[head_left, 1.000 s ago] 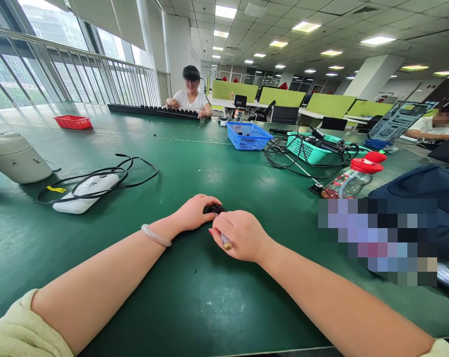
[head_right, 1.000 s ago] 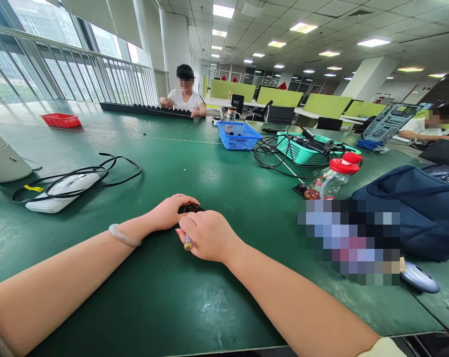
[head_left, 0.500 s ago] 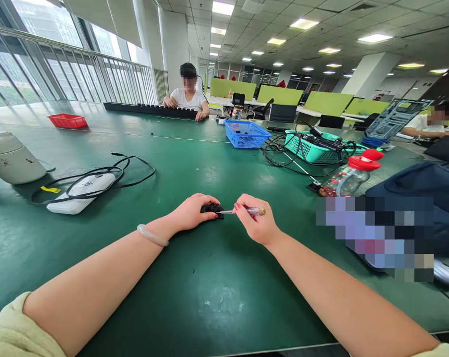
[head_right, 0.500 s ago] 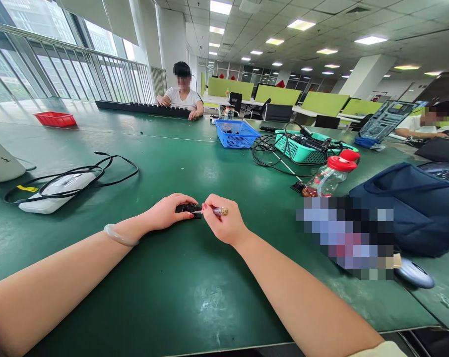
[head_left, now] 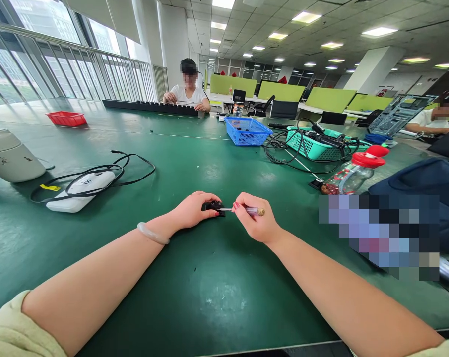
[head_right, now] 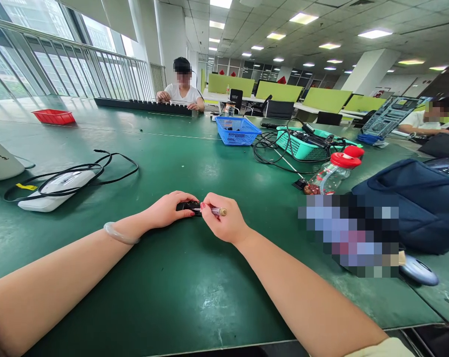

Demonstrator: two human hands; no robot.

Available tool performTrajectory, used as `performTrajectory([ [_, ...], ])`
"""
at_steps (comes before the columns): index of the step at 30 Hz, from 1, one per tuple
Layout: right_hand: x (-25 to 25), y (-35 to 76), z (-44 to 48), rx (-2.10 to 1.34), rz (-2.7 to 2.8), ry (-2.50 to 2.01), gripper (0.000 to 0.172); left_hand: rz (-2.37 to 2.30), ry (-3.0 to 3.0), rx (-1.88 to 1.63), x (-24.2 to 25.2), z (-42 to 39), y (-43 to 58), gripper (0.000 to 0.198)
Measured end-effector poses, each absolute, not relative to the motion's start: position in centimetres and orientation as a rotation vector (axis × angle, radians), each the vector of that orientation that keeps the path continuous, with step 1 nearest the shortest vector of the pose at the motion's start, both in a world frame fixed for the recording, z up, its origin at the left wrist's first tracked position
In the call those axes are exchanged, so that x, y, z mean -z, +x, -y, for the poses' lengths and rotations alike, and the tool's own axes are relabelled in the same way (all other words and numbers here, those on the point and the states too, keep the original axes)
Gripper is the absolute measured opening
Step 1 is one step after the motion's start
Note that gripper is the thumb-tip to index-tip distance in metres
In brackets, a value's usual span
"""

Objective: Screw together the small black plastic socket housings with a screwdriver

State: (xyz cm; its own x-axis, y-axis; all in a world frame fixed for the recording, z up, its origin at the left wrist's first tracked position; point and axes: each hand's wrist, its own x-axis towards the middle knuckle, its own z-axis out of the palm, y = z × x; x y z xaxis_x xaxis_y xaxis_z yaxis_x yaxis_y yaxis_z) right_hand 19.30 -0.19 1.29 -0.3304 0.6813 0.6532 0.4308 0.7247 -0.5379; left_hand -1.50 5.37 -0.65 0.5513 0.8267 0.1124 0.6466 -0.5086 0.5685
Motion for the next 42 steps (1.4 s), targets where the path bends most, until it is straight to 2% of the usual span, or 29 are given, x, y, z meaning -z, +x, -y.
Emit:
performTrajectory([
  [6,-1.09,18.59,0.31,-0.083,2.247,-0.673,0.019,-1.189,2.328,-0.515,0.41,-5.20,-1.42,0.035],
  [10,-0.80,18.39,0.30,0.052,2.304,-0.607,0.020,-1.192,2.339,-0.517,0.56,-5.30,-1.53,0.036],
  [17,-1.02,18.98,0.28,-0.036,2.113,-0.611,0.020,-1.183,2.326,-0.517,0.63,-5.42,-1.56,0.037],
  [42,-1.07,19.08,0.28,-0.076,2.133,-0.642,0.021,-1.174,2.330,-0.519,0.45,-5.29,-1.50,0.036],
])
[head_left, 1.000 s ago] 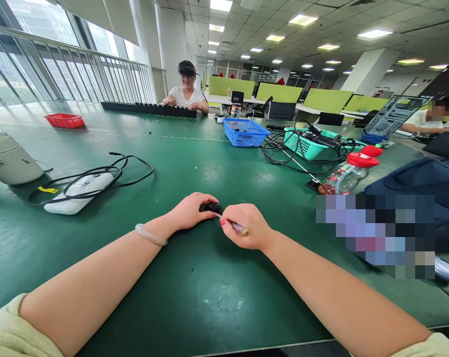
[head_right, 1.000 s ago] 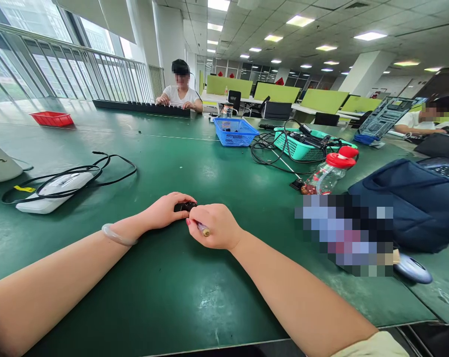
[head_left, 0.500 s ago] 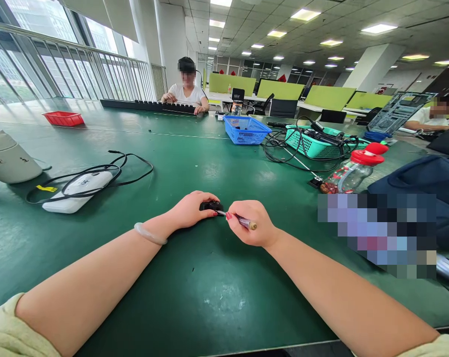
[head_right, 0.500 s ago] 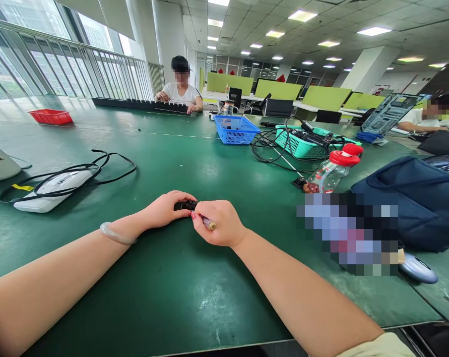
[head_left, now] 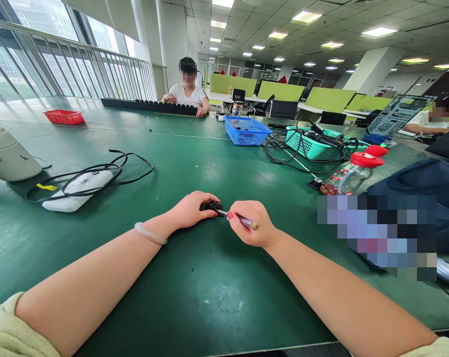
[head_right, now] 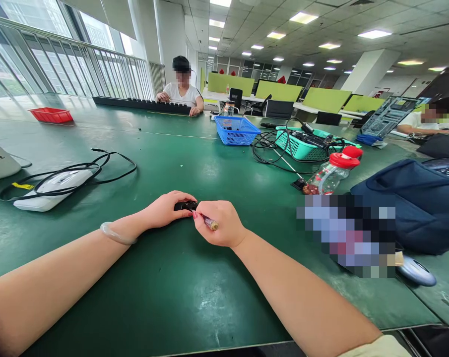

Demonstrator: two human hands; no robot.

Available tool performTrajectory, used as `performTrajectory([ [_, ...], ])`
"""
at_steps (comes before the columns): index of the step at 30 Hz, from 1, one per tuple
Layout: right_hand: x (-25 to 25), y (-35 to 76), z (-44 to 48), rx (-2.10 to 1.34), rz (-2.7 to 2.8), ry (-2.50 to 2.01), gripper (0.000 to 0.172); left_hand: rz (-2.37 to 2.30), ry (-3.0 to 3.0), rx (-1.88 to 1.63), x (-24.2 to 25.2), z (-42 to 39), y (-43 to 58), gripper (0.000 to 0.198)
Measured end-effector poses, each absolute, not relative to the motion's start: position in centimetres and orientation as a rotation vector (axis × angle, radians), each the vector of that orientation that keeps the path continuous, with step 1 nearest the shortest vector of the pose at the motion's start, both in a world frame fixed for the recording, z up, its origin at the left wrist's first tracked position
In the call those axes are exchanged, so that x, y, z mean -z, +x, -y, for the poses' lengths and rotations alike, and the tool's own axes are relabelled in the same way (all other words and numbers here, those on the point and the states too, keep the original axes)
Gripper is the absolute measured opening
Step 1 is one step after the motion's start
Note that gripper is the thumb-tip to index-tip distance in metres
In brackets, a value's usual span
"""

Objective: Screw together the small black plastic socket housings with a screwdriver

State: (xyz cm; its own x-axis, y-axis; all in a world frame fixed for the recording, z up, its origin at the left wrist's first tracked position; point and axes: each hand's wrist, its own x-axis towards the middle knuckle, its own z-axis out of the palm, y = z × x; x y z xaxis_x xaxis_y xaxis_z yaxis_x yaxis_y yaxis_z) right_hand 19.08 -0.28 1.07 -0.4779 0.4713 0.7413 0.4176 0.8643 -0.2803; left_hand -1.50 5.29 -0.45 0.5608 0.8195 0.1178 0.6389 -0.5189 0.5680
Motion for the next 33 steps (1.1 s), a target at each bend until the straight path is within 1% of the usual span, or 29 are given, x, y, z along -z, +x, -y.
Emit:
performTrajectory([
  [8,-0.5,18.3,0.1,0.078,2.282,-0.568,0.019,-1.166,2.352,-0.512,0.6,-5.3,-1.6,0.036],
  [15,-1.0,19.1,0.4,-0.066,2.125,-0.639,0.020,-1.179,2.341,-0.526,0.6,-5.4,-1.5,0.038],
  [20,-0.9,19.4,0.2,-0.125,2.117,-0.640,0.021,-1.182,2.322,-0.522,0.4,-5.2,-1.5,0.037],
  [28,-0.8,19.3,0.2,-0.113,2.135,-0.681,0.021,-1.173,2.322,-0.525,0.5,-5.2,-1.5,0.040],
  [33,-0.9,19.3,0.2,-0.083,2.137,-0.673,0.021,-1.193,2.309,-0.514,0.4,-5.3,-1.5,0.037],
])
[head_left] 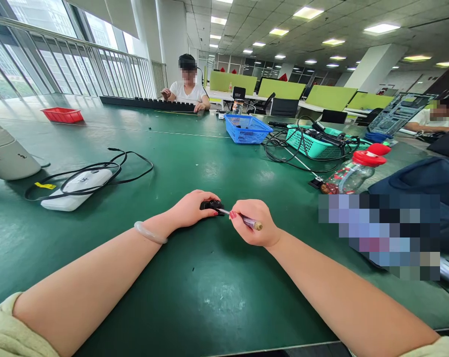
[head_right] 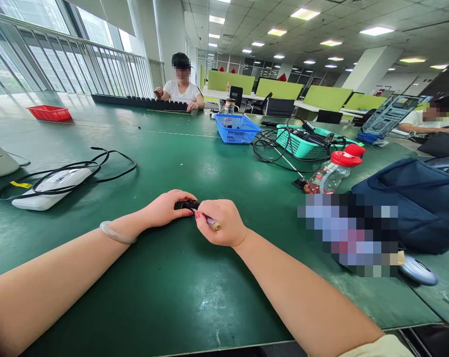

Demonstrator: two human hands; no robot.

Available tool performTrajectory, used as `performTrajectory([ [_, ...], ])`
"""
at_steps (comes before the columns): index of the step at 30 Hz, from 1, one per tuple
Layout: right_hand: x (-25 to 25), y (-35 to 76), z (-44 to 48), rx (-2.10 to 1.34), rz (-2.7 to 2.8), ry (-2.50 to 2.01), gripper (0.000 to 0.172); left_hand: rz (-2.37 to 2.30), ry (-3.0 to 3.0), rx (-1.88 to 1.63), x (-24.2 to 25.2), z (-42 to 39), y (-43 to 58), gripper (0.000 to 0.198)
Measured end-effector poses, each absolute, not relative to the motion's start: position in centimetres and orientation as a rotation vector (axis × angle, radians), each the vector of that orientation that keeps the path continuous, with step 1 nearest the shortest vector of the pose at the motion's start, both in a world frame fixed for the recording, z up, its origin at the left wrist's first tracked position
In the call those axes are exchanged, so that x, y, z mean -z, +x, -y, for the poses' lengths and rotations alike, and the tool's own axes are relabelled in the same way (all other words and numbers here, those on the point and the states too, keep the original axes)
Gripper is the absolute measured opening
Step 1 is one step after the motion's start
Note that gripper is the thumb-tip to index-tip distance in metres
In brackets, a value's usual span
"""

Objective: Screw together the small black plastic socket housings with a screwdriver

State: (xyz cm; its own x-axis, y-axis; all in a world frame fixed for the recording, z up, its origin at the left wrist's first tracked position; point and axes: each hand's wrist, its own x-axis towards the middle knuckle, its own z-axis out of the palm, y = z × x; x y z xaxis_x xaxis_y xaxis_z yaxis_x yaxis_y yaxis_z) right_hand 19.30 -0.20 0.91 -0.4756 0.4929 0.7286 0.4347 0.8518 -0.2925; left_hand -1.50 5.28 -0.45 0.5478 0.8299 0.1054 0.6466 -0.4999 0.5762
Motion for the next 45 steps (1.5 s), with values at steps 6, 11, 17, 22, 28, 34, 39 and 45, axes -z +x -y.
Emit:
performTrajectory([
  [6,-0.77,19.28,0.11,-0.074,2.122,-0.609,0.020,-1.182,2.317,-0.514,0.45,-5.33,-1.49,0.037],
  [11,-0.92,19.30,0.06,-0.084,2.151,-0.634,0.020,-1.187,2.312,-0.504,0.23,-5.24,-1.37,0.035],
  [17,-1.44,18.80,0.35,0.126,2.411,-0.569,0.019,-1.188,2.330,-0.512,0.35,-5.25,-1.44,0.037],
  [22,-1.41,18.76,0.33,0.068,2.333,-0.580,0.019,-1.190,2.325,-0.507,0.23,-5.19,-1.42,0.036],
  [28,-1.37,19.20,0.16,-0.098,2.171,-0.635,0.020,-1.192,2.311,-0.500,0.08,-5.22,-1.32,0.039],
  [34,-1.32,19.46,0.12,-0.126,2.155,-0.658,0.021,-1.192,2.299,-0.511,0.28,-5.30,-1.46,0.038],
  [39,-1.21,19.56,0.01,-0.088,2.147,-0.652,0.020,-1.189,2.302,-0.512,0.42,-5.48,-1.52,0.037],
  [45,-1.53,19.58,0.06,-0.120,2.155,-0.718,0.022,-1.188,2.303,-0.511,0.58,-5.47,-1.49,0.036],
])
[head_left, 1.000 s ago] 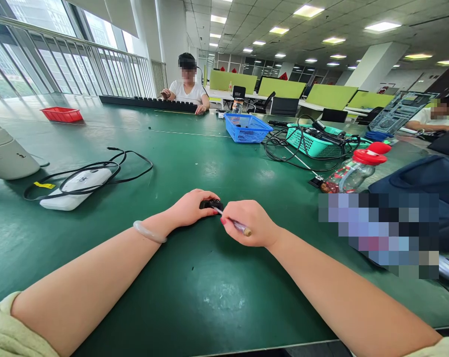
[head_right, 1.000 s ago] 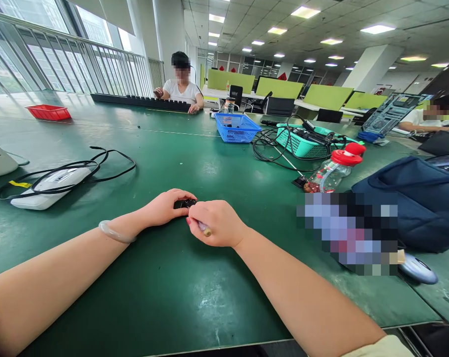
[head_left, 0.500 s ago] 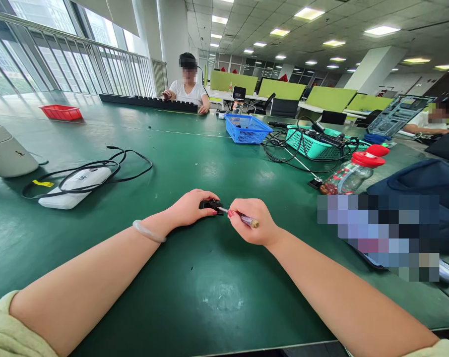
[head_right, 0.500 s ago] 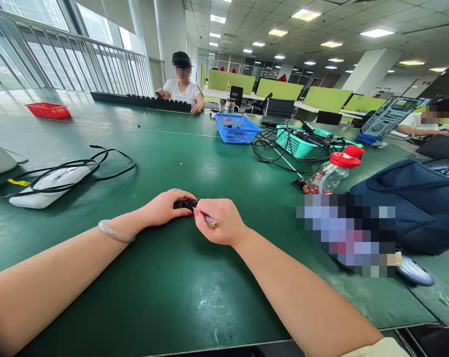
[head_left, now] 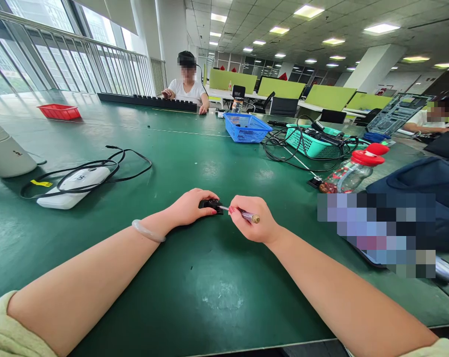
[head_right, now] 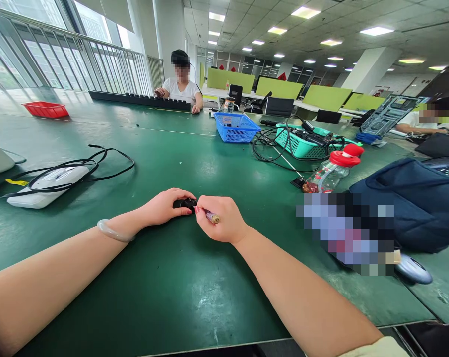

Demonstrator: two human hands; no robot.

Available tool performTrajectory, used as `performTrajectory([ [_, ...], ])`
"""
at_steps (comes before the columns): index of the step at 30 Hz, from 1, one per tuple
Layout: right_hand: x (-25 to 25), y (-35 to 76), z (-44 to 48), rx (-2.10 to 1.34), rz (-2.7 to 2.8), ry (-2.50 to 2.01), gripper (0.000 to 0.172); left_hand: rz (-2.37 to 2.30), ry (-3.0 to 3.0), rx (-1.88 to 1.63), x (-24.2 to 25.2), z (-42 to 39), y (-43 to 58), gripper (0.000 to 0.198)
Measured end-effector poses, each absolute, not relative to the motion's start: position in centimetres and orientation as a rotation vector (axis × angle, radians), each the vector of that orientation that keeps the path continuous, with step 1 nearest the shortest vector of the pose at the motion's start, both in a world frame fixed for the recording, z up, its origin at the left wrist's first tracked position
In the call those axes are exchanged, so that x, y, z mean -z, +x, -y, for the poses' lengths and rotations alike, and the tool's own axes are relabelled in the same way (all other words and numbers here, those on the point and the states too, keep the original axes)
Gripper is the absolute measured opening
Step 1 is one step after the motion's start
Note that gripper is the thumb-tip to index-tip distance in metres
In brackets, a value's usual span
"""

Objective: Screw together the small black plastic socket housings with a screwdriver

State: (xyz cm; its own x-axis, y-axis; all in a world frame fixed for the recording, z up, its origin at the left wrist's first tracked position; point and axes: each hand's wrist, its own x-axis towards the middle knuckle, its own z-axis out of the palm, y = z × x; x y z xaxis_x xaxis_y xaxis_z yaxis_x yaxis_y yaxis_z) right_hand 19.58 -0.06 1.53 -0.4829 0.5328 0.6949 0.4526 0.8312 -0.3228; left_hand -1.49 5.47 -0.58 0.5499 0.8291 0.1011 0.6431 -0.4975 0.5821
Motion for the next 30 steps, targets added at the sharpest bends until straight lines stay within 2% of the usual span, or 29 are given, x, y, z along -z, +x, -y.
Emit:
performTrajectory([
  [3,-1.7,19.4,0.1,-0.029,2.200,-0.674,0.021,-1.180,2.310,-0.499,0.5,-5.4,-1.5,0.037],
  [8,-1.1,18.5,0.3,0.372,2.319,-0.465,0.015,-1.179,2.321,-0.505,0.4,-5.3,-1.5,0.036],
  [12,-0.3,17.5,0.4,0.535,2.298,-0.429,0.020,-1.191,2.322,-0.495,0.5,-5.4,-1.5,0.036],
  [20,-0.2,17.6,-0.1,0.594,2.198,-0.536,0.021,-1.218,2.321,-0.484,0.4,-5.5,-1.4,0.038],
  [30,-0.7,18.5,-0.6,0.595,2.278,-0.346,0.021,-1.206,2.340,-0.480,-0.1,-5.4,-1.3,0.038],
])
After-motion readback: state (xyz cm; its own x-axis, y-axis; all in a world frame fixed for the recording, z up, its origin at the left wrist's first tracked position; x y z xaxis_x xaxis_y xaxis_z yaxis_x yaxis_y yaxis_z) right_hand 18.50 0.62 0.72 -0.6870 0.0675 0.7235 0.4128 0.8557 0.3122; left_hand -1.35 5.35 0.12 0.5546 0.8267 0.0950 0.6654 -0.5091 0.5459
